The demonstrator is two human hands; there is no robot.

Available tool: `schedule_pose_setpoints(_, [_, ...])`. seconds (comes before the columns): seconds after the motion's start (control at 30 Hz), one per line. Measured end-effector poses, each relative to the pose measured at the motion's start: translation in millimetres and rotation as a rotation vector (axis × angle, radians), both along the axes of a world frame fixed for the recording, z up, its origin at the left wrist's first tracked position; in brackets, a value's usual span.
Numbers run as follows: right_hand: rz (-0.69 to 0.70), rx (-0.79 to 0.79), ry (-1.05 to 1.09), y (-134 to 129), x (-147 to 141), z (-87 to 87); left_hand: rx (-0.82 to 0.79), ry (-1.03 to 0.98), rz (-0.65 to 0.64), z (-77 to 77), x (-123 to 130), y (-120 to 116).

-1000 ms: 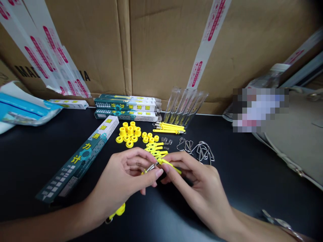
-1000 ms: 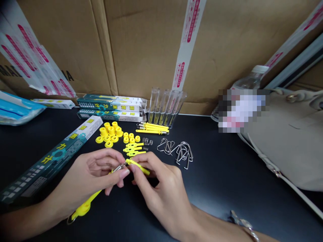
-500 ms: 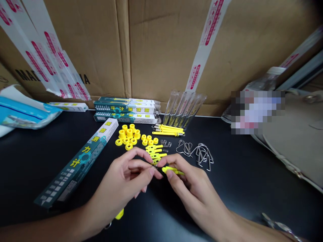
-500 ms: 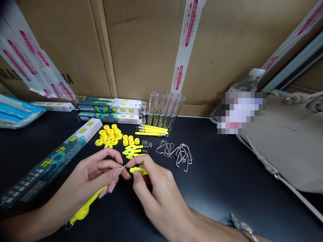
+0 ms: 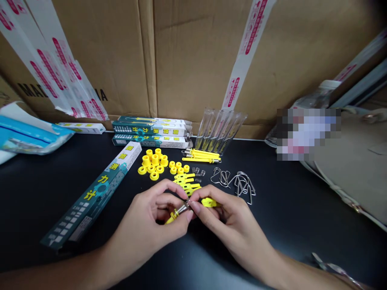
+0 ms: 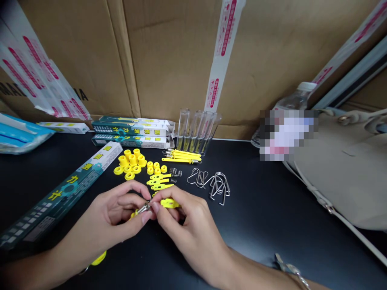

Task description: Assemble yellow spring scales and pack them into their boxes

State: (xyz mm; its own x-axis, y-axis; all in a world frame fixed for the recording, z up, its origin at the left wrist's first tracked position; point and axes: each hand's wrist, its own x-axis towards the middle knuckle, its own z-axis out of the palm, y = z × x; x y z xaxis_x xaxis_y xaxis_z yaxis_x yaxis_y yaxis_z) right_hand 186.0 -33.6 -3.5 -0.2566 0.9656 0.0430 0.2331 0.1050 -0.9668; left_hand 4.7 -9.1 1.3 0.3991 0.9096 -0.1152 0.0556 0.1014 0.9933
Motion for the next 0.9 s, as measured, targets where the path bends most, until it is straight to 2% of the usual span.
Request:
schedule_pose_setpoints(0.13, [-0.006,-0.074,0.052,-0.4,0.3,4.3,0.096,0.179,-0.025,1.8,-4.1,-2.7])
schedule_pose_setpoints(0.33, [-0.033,-0.113,0.081,0.7,1.0,8.4,0.605,0.403,0.079,5.8,-7.9,-2.9])
schedule_pose_setpoints(0.43, [-0.037,-0.102,0.082,0.7,1.9,7.5,0.730,0.462,0.111,8.3,-7.0,-3.0])
schedule_pose_setpoints(0.6, [-0.060,-0.068,0.061,-1.5,2.9,4.5,0.757,0.484,0.175,9.0,-5.6,-4.8])
schedule_pose_setpoints(0.9, [-0.093,-0.001,0.054,-2.1,-1.1,4.8,0.704,0.473,0.238,9.9,-5.5,-6.3])
